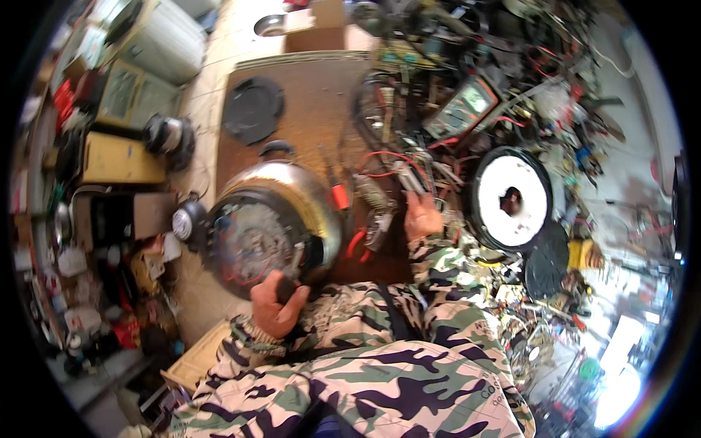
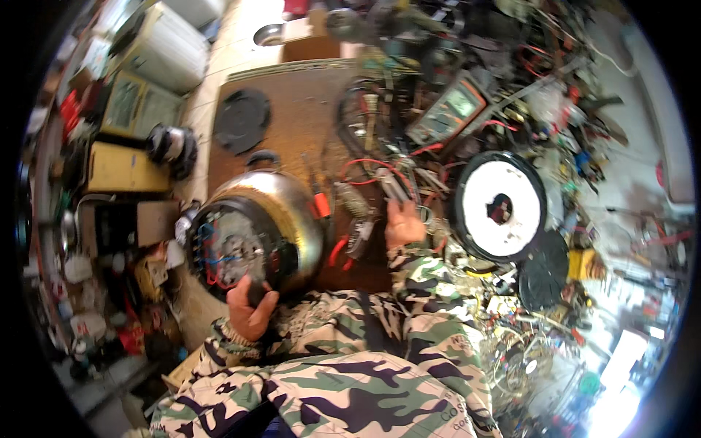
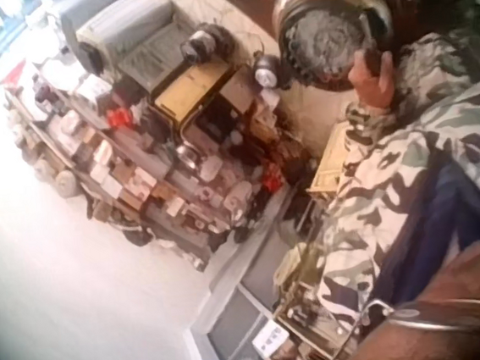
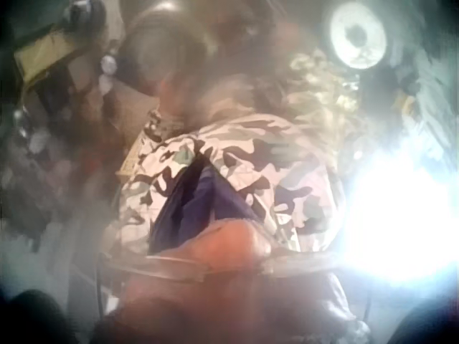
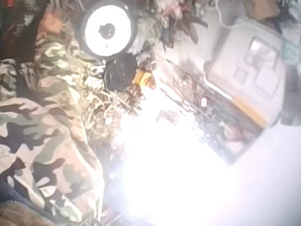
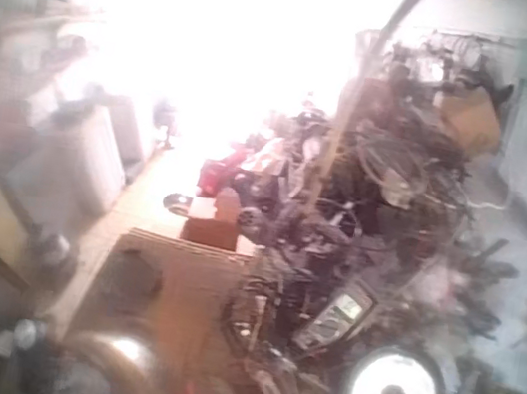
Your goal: The person repairs a circular electronic device by hand, using a screwdriver and pliers to adjust and connect internal wires. The person repeatedly manipulates the wiring inside the device's housing throughout the clip.
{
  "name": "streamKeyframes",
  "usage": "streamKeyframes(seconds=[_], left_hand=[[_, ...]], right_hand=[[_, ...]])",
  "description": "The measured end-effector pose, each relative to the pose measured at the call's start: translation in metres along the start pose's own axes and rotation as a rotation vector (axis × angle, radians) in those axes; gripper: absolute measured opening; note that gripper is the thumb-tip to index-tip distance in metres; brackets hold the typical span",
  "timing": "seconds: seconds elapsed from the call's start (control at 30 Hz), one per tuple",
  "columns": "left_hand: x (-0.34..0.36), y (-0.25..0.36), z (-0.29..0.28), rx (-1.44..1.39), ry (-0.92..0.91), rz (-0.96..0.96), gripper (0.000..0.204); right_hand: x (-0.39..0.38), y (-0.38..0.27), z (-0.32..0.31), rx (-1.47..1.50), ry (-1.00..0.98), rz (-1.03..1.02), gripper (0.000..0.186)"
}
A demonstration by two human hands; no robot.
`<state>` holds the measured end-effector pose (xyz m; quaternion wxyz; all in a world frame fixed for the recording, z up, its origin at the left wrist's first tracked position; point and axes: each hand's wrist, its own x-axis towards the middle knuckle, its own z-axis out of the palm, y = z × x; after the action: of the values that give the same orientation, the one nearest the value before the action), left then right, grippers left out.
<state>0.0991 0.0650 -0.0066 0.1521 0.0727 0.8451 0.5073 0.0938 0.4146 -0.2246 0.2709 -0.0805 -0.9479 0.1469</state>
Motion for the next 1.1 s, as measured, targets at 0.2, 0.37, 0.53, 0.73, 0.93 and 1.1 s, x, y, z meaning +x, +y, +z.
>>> streamKeyframes(seconds=[0.2,0.37,0.53,0.73,0.93,1.1], left_hand=[[0.003,0.014,-0.004,0.020,-0.051,0.120,0.024],[0.004,0.010,-0.005,0.002,-0.028,0.239,0.024],[0.003,0.009,-0.006,0.006,-0.008,0.293,0.026],[0.002,0.005,-0.007,-0.010,-0.023,0.295,0.025],[0.000,0.002,-0.009,-0.039,-0.035,0.302,0.025],[0.000,0.000,-0.009,-0.068,-0.053,0.299,0.028]], right_hand=[[0.015,0.022,-0.019,-0.177,-0.473,-0.205,0.047],[0.022,0.036,-0.014,-0.229,-0.607,-0.309,0.014],[0.037,0.026,-0.025,-0.103,-0.668,-0.258,0.005],[0.028,0.042,-0.003,-0.303,-0.763,-0.226,0.007],[0.041,0.045,-0.011,-0.289,-0.876,-0.321,0.008],[0.064,0.020,-0.039,-0.114,-0.848,-0.308,0.021]])
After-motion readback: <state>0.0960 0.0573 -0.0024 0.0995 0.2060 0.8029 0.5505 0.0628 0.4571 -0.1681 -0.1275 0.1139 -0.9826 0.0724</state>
